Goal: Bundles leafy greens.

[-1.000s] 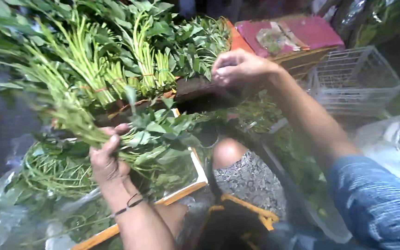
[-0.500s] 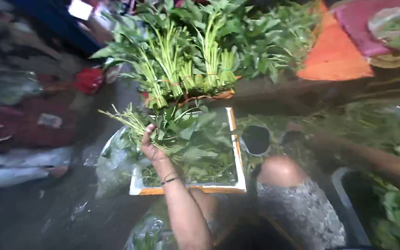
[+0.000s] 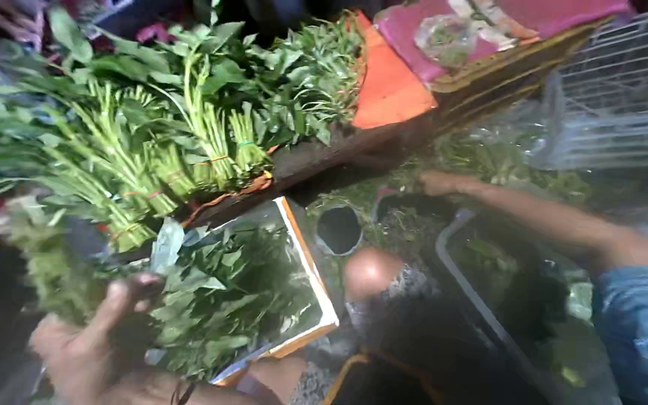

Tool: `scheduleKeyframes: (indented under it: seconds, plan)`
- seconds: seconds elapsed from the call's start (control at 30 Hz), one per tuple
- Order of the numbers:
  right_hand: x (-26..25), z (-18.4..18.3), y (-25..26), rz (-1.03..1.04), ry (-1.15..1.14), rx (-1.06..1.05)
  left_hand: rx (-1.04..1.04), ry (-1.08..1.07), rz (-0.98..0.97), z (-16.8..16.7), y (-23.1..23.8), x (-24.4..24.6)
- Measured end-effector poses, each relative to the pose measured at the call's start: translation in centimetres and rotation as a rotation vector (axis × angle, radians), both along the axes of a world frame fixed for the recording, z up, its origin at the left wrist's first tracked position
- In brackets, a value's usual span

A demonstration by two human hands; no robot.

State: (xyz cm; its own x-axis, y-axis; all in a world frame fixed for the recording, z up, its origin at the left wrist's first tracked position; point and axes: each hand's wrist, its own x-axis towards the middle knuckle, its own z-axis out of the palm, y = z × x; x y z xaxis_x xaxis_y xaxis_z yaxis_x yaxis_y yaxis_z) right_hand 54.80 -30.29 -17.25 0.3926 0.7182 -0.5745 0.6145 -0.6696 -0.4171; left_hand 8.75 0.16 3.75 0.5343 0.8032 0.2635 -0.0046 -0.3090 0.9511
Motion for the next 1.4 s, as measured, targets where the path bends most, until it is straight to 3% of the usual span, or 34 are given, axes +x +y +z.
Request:
scheduleKeyframes:
  seconds: [0.13,0.2,0.3,0.43,0.53,0.67,1.13,1.4]
  plan:
    - [-1.1,4.4,-1.5,-0.287,0.306,0.424,0.052,0.572,-0.193,2.3,-4.1,10.1]
    - [-3.3,5.4,-1.2,-0.403,0.398,0.526,0.046,0.82,-0.32,1.0,-5.0,15.5]
    - [-6.7,6.4,0.1,-0.531,0.456,0.611,0.028,0.962,-0.534,-1.4,-6.0,20.5]
    - [-9.5,7.0,0.3,-0.554,0.815,0.673,0.004,1.003,-0.594,-1.7,-8.2,23.6]
    - [-10.2,6.6,-0.1,-0.452,0.927,0.703,-0.007,1.003,-0.575,-2.2,-8.2,24.1]
    - [-10.7,5.8,-0.4,-0.599,0.907,0.754,-0.028,0.986,-0.542,-2.1,-8.0,23.8]
    - [-12.5,5.3,-0.3,-0.815,0.768,0.89,-0.221,0.853,-0.547,-2.7,-6.4,22.6]
    - [-12.5,5.7,0.2,-0.811,0.702,0.812,0.044,0.941,-0.408,-0.2,-5.5,21.5]
